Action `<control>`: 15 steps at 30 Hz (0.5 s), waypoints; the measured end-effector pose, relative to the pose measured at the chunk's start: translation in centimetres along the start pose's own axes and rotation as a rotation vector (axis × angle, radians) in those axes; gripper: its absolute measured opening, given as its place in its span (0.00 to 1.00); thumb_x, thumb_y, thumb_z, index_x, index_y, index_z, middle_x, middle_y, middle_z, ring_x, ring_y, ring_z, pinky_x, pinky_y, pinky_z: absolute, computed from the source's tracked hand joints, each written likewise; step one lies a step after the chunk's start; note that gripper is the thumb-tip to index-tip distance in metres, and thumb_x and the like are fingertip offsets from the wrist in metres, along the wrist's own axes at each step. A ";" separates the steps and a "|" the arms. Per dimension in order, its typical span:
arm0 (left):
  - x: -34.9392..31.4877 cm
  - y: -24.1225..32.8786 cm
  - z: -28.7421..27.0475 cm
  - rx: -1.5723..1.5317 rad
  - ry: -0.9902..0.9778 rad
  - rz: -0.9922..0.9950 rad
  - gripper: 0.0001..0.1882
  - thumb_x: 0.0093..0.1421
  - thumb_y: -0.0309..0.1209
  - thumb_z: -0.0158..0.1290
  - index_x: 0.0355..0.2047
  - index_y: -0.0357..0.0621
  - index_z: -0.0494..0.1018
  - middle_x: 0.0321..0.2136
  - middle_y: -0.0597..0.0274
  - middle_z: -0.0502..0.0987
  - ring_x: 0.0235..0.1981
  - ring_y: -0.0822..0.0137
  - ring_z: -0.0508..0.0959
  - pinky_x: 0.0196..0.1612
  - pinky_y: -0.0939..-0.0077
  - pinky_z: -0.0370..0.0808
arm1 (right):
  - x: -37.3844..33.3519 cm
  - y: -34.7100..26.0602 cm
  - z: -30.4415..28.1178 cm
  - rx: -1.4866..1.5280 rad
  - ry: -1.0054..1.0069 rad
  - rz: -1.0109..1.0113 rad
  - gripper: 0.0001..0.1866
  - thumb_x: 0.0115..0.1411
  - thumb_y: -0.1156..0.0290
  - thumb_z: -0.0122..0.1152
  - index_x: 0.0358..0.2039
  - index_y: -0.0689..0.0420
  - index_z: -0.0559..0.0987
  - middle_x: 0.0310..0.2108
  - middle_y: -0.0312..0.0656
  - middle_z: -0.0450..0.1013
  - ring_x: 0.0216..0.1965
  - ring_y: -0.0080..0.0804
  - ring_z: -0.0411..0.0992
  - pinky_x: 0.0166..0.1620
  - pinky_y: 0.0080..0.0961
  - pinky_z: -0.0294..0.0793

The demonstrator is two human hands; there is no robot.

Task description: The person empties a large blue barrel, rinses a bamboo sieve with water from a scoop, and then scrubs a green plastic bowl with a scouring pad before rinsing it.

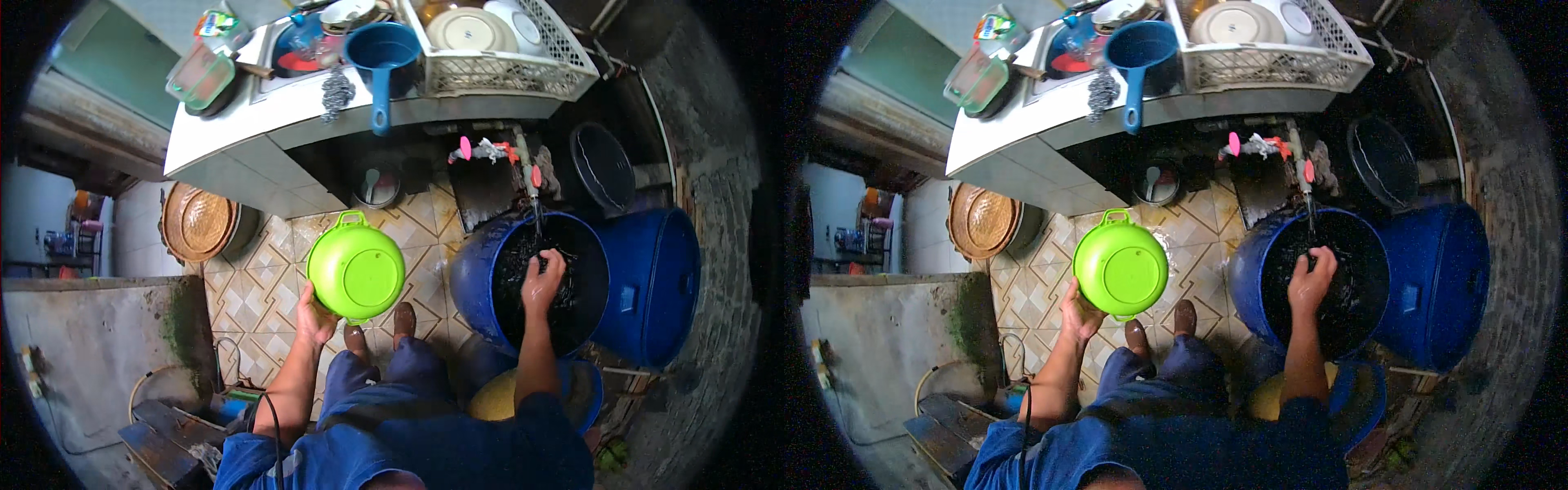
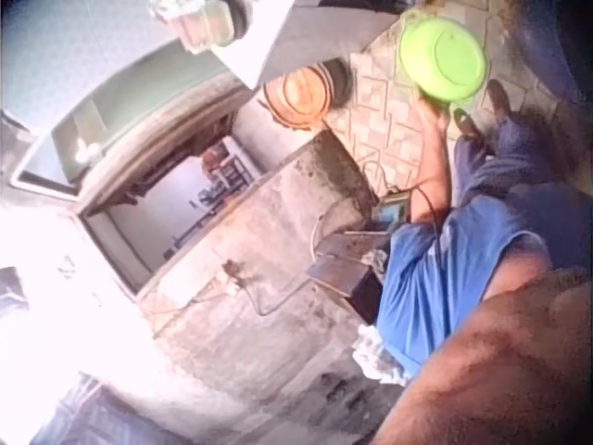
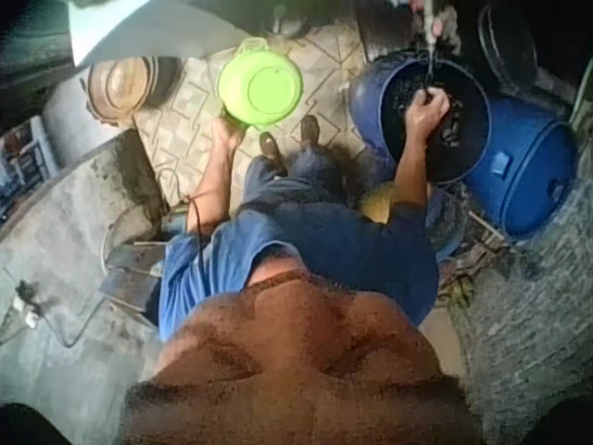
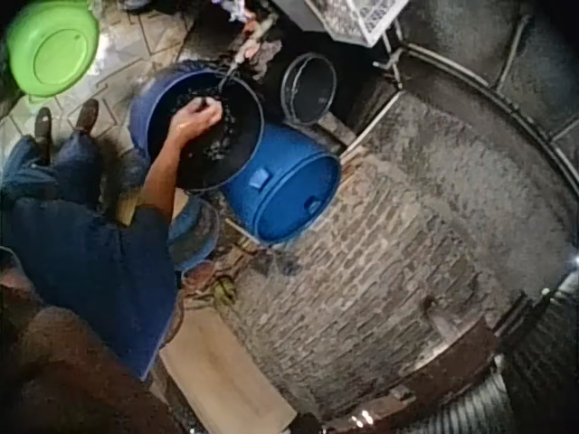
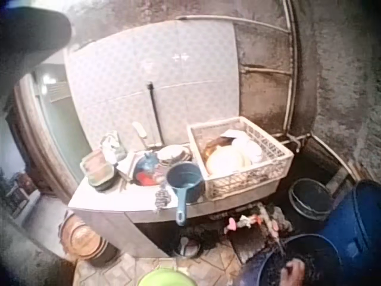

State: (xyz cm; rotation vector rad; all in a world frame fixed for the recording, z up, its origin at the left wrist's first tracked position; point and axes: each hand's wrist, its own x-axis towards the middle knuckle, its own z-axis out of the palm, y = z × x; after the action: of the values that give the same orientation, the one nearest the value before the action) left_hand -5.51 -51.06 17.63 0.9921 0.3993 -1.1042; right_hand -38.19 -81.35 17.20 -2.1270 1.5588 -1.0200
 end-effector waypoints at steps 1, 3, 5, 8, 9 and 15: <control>0.0 0.0 0.7 -0.021 -0.039 0.004 0.29 0.65 0.54 0.41 0.60 0.51 0.62 0.58 0.58 0.69 0.58 0.54 0.69 0.61 0.49 0.61 | -0.6 -2.1 0.1 0.019 -0.010 -0.066 0.11 0.54 0.76 0.59 0.39 0.61 0.73 0.44 0.53 0.68 0.51 0.52 0.65 0.56 0.41 0.62; -0.1 -0.3 2.2 -0.109 -0.129 0.007 0.29 0.64 0.53 0.42 0.59 0.50 0.64 0.56 0.58 0.70 0.56 0.55 0.71 0.59 0.51 0.65 | -2.3 -5.8 1.5 0.163 -0.185 -0.088 0.12 0.56 0.73 0.61 0.40 0.58 0.74 0.43 0.47 0.69 0.48 0.43 0.68 0.54 0.34 0.65; -0.6 -0.2 4.1 -0.163 -0.234 -0.020 0.29 0.64 0.53 0.43 0.58 0.49 0.65 0.55 0.59 0.71 0.55 0.56 0.72 0.58 0.52 0.67 | -4.5 -8.4 4.0 0.330 -0.546 0.182 0.17 0.61 0.64 0.59 0.47 0.60 0.74 0.46 0.43 0.70 0.50 0.37 0.68 0.53 0.29 0.67; -0.3 -0.8 5.2 -0.185 -0.293 -0.016 0.29 0.64 0.53 0.43 0.56 0.47 0.68 0.55 0.57 0.72 0.55 0.55 0.72 0.58 0.52 0.67 | -6.7 -12.8 6.9 1.300 -0.846 0.893 0.26 0.67 0.48 0.45 0.58 0.52 0.69 0.53 0.38 0.70 0.54 0.33 0.68 0.57 0.28 0.64; -0.3 -0.8 5.3 -0.185 -0.301 0.002 0.29 0.64 0.53 0.43 0.56 0.46 0.68 0.54 0.56 0.72 0.54 0.55 0.71 0.58 0.51 0.66 | -6.3 -14.9 6.4 1.377 -0.857 0.910 0.26 0.67 0.48 0.45 0.57 0.52 0.69 0.53 0.36 0.70 0.54 0.32 0.68 0.57 0.29 0.64; 0.3 0.2 4.0 0.133 -0.036 0.010 0.40 0.60 0.65 0.40 0.64 0.54 0.55 0.64 0.51 0.57 0.63 0.53 0.59 0.63 0.47 0.53 | -3.1 -21.2 2.3 1.417 -0.543 0.594 0.16 0.69 0.61 0.48 0.48 0.59 0.73 0.43 0.38 0.74 0.43 0.26 0.72 0.48 0.25 0.70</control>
State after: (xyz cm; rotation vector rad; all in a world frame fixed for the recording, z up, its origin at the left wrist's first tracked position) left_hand -5.92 -54.49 19.65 1.0884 0.2939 -1.1495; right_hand -22.25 -71.26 27.58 -0.7548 0.6582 -0.7872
